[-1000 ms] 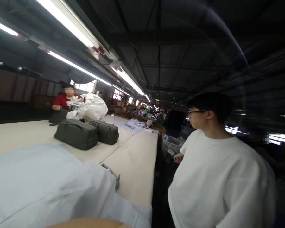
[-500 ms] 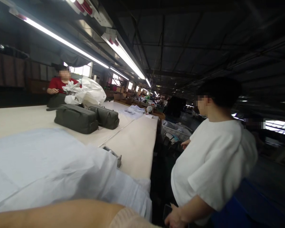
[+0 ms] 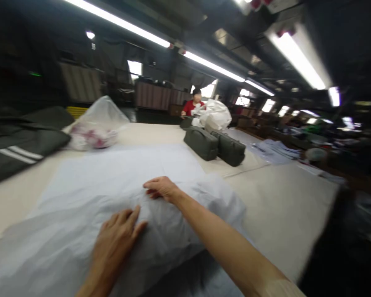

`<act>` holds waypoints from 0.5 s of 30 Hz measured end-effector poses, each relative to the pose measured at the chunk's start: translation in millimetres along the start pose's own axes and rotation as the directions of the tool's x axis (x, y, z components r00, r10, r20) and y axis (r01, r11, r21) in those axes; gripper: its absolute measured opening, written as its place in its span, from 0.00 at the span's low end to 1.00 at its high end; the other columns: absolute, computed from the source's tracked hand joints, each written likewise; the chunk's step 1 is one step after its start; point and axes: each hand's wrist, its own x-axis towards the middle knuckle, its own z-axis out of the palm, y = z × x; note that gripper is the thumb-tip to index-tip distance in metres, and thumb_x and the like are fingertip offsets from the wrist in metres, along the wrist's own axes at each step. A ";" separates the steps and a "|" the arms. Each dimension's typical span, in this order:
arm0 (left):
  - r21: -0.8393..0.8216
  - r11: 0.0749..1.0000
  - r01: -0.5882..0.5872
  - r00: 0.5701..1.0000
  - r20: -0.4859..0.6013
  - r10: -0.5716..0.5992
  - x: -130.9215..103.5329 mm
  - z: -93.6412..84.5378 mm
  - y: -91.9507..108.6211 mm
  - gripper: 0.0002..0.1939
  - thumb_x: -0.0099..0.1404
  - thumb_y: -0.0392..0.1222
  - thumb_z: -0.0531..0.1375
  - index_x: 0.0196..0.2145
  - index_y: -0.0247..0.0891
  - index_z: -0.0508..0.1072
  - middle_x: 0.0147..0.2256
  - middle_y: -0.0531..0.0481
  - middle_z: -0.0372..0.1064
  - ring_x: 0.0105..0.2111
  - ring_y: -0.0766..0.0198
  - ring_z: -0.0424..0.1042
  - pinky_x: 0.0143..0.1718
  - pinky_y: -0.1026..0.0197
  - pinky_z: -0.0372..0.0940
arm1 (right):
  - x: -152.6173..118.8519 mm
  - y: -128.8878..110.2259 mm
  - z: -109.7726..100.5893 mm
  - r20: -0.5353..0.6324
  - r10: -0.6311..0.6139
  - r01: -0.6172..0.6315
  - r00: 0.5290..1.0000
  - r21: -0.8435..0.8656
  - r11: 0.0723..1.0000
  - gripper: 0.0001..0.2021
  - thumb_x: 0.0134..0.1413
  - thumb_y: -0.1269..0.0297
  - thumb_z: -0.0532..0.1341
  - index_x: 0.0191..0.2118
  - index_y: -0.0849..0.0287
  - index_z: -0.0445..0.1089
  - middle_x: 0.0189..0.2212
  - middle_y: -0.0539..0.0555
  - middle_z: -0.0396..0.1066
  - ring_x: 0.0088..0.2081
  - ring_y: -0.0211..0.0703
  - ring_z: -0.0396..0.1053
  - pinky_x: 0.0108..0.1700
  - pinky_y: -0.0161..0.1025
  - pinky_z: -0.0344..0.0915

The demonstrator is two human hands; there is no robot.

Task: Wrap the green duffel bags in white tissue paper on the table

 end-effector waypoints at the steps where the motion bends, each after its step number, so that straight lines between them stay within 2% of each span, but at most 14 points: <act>1: 0.038 0.998 0.048 0.999 -0.010 -0.047 -1.4 -1.2 1.5 0.19 0.71 0.47 0.51 0.55 0.40 0.70 0.44 0.42 0.72 0.44 0.52 0.69 0.43 0.50 0.65 | 6.1 4.5 4.6 -0.016 -0.001 0.002 1.000 0.083 0.997 0.06 0.51 0.67 0.67 0.31 0.63 0.72 0.30 0.51 0.72 0.28 0.34 0.69 0.27 0.30 0.64; 4: 0.068 0.992 0.102 0.995 -0.020 -0.101 0.9 -0.4 12.9 0.20 0.70 0.49 0.54 0.56 0.41 0.69 0.44 0.44 0.72 0.43 0.53 0.70 0.44 0.51 0.64 | 12.5 12.1 -7.9 -0.014 -0.009 0.012 1.000 0.237 0.972 0.09 0.44 0.65 0.70 0.32 0.61 0.72 0.34 0.53 0.74 0.29 0.35 0.71 0.26 0.31 0.64; 6: 0.048 0.992 0.113 0.994 -0.010 -0.112 2.1 -1.2 19.2 0.21 0.69 0.49 0.55 0.57 0.40 0.69 0.44 0.44 0.72 0.44 0.53 0.69 0.44 0.51 0.64 | 11.5 11.6 -20.7 -0.034 -0.023 0.030 0.999 0.219 0.975 0.10 0.43 0.64 0.69 0.33 0.60 0.72 0.37 0.53 0.75 0.31 0.36 0.71 0.27 0.31 0.64; 8: 0.013 0.992 0.122 0.992 0.005 -0.122 2.3 -3.7 21.1 0.22 0.69 0.50 0.56 0.57 0.40 0.68 0.44 0.44 0.71 0.44 0.54 0.69 0.45 0.50 0.64 | 11.4 7.5 -27.5 -0.048 -0.077 0.081 0.996 0.098 0.992 0.10 0.43 0.62 0.68 0.34 0.60 0.73 0.38 0.54 0.75 0.32 0.36 0.72 0.28 0.31 0.64; 10: -0.020 0.991 0.135 0.991 0.015 -0.135 1.7 -7.0 20.0 0.22 0.68 0.51 0.57 0.56 0.40 0.68 0.45 0.44 0.71 0.44 0.53 0.69 0.46 0.50 0.64 | 14.2 1.0 -27.8 -0.008 -0.149 0.148 0.989 -0.071 0.986 0.13 0.43 0.60 0.67 0.36 0.60 0.74 0.40 0.55 0.75 0.34 0.39 0.72 0.30 0.33 0.65; 12: -0.052 0.986 0.156 0.988 0.010 -0.156 -0.5 -9.5 19.2 0.23 0.67 0.53 0.57 0.56 0.40 0.68 0.45 0.45 0.71 0.44 0.53 0.69 0.46 0.50 0.64 | 18.3 -5.8 -24.3 0.105 -0.189 0.208 0.976 -0.230 0.951 0.19 0.41 0.58 0.66 0.42 0.59 0.75 0.45 0.57 0.75 0.38 0.43 0.73 0.34 0.36 0.68; 15: -0.094 0.978 0.188 0.981 -0.039 -0.192 -6.2 -6.6 23.5 0.26 0.65 0.60 0.57 0.54 0.42 0.68 0.43 0.47 0.72 0.43 0.54 0.70 0.46 0.51 0.64 | 24.2 -9.1 -17.6 0.315 -0.174 0.299 0.933 -0.411 0.861 0.29 0.38 0.55 0.67 0.50 0.58 0.73 0.53 0.61 0.71 0.48 0.54 0.72 0.46 0.47 0.70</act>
